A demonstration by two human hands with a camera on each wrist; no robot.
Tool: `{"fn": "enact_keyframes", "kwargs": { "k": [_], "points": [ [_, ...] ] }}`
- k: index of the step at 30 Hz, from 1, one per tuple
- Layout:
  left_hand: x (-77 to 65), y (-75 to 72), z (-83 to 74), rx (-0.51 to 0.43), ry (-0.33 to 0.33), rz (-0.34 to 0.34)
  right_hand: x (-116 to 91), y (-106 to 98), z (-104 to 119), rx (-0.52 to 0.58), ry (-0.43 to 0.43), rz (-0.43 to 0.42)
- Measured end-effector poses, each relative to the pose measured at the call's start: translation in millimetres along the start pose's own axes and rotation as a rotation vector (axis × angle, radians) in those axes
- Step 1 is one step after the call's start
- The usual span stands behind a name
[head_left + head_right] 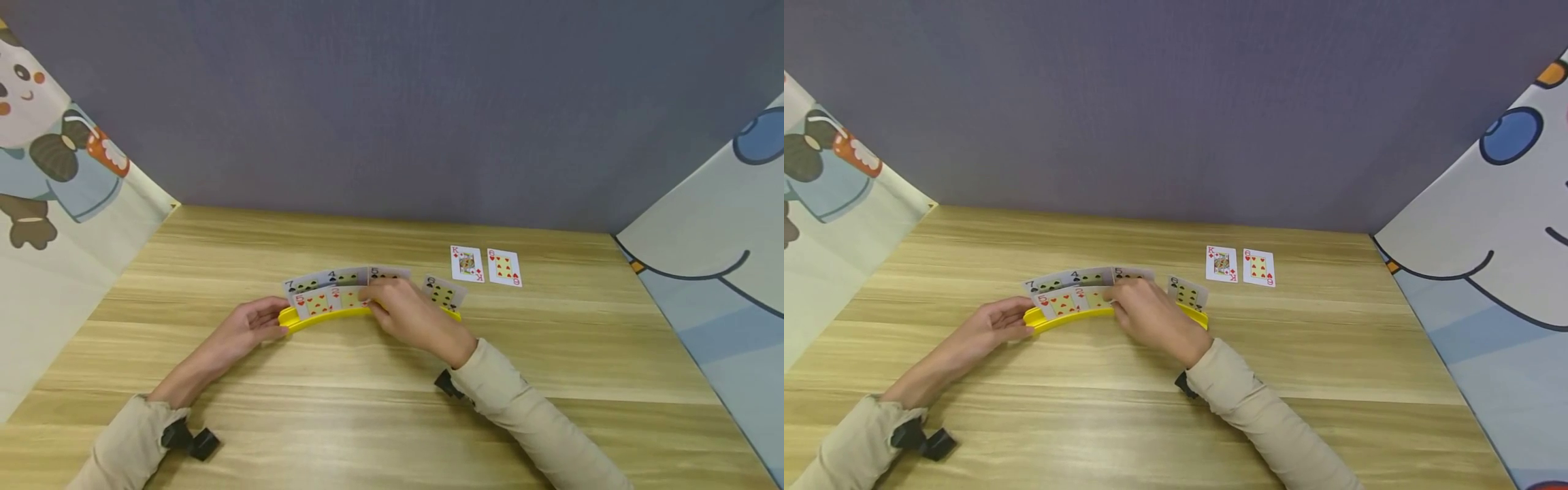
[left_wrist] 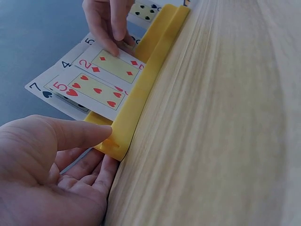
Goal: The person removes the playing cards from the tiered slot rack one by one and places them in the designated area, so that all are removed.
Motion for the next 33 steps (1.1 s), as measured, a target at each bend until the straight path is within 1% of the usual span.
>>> {"fn": "enact_keyframes", "kwargs": {
  "k": [6,13,19,26,30,33],
  "points": [
    [-0.6,0.3,-1.4,-0.004,0.002,0.000,-0.2,2.4,-1.4,-0.001,0.002,0.013],
    [0.8,0.4,1.6,-0.001,-0.009,-0.007,-1.0,4.2,-1.2,0.002,0.006,0.013],
    [0.8,0.0,2.2,-0.001,0.001,-0.003,-1.7,3.3,-0.9,0.004,0.004,0.007],
    [-1.7,-0.3,-1.3,0.003,-0.003,-0.005,-2.3,0.5,0.7,0.015,0.009,0.007],
    [-2.3,0.0,-1.7,0.002,-0.008,-0.007,-2.2,-0.5,1.6,-0.001,0.016,0.019],
    [-2.2,0.1,-1.6,0.004,-0.011,-0.011,-2.7,-1.8,2.6,-0.020,0.015,0.012]
  ]
}}
Point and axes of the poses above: each hand's wrist, its own x-axis towards the middle knuckle, its own y-axis out of the palm, z = x × y, the point moved 1 cm from there along x, towards the middle knuckle, and after that the axes turned 3 degrees about y, right-handed, at the moved point
